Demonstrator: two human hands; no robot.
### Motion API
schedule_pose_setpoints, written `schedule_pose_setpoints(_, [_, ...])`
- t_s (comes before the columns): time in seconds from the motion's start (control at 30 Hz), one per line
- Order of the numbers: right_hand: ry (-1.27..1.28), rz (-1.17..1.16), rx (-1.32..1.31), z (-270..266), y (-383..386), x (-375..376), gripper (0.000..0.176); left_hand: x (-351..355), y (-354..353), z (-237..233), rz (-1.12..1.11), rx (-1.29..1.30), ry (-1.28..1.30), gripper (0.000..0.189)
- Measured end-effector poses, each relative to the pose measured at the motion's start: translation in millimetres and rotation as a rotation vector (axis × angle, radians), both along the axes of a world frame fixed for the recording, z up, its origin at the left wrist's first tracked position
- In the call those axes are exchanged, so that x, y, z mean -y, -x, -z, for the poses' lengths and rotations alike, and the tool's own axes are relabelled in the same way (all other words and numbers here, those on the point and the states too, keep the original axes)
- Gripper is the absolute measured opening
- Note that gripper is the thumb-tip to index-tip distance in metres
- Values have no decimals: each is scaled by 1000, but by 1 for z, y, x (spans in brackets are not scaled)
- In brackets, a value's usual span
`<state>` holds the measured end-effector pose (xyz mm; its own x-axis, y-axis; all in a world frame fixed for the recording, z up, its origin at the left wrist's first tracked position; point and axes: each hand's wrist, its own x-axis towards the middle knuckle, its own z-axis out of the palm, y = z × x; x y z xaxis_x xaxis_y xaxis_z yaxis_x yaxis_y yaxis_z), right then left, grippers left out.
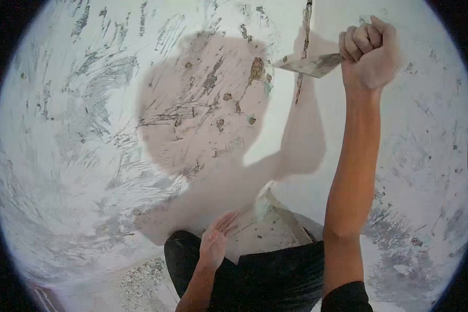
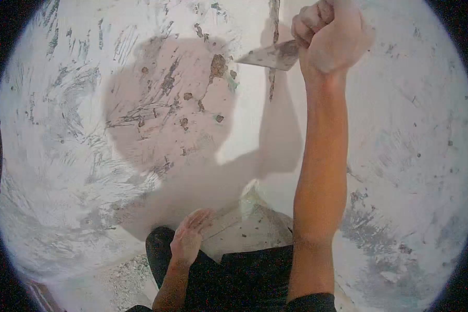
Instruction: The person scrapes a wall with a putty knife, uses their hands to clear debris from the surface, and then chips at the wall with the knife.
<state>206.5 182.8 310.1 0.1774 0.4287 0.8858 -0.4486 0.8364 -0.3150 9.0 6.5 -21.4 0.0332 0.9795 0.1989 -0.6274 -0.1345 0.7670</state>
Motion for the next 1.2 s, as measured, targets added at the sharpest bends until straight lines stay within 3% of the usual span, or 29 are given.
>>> schedule_pose_setpoints(0.07, [-95,767,12,13,16,-30,31,2,-6,4,1,35,-34,70])
schedule_pose_setpoints(0.1, [189,61,-98,12,22,-20,29,5,-9,1,6,33,-29,70])
schedule_pose_setpoints(0.2, [102,202,-24,4,21,-12,28,8,-13,-11,22,-13,-15,69])
schedule_pose_setpoints(0.27, [170,137,-91,-6,-6,-23,26,8,-14,-15,17,-45,-33,68])
schedule_pose_setpoints(0.33, [-65,-120,21,-8,-27,-44,23,7,-14,-14,19,-43,-40,68])
schedule_pose_setpoints(0.4, [215,130,-138,9,28,-20,26,10,-15,-14,26,-51,-34,68])
schedule_pose_setpoints(0.47, [128,129,119,8,21,-10,30,10,-16,-16,-2,-64,-30,68])
schedule_pose_setpoints(0.6, [27,55,-3,-4,10,-3,32,9,-20,-11,16,-49,-16,69])
schedule_pose_setpoints(0.67, [209,314,-21,22,45,-18,35,10,-22,-14,16,-31,-29,68])
schedule_pose_setpoints(0.7, [195,161,-6,19,40,-8,32,12,-21,-15,18,-36,-29,68])
schedule_pose_setpoints(0.8, [-10,212,-90,1,10,16,28,9,-21,-15,17,-34,-50,68])
schedule_pose_setpoints(0.87, [-11,148,-86,2,9,3,23,7,-23,-13,30,9,-58,67])
schedule_pose_setpoints(0.93, [-108,369,-34,21,41,-23,23,9,-24,-19,31,1,-61,67])
schedule_pose_setpoints(0.97, [162,298,74,26,34,-16,25,9,-25,-21,31,-6,-72,66])
schedule_pose_setpoints(1.13, [-45,249,-30,6,9,6,24,8,-20,-15,25,9,-56,67])
schedule_pose_setpoints(1.2, [-131,548,-124,7,18,-19,21,10,-20,-16,28,-5,-47,68])
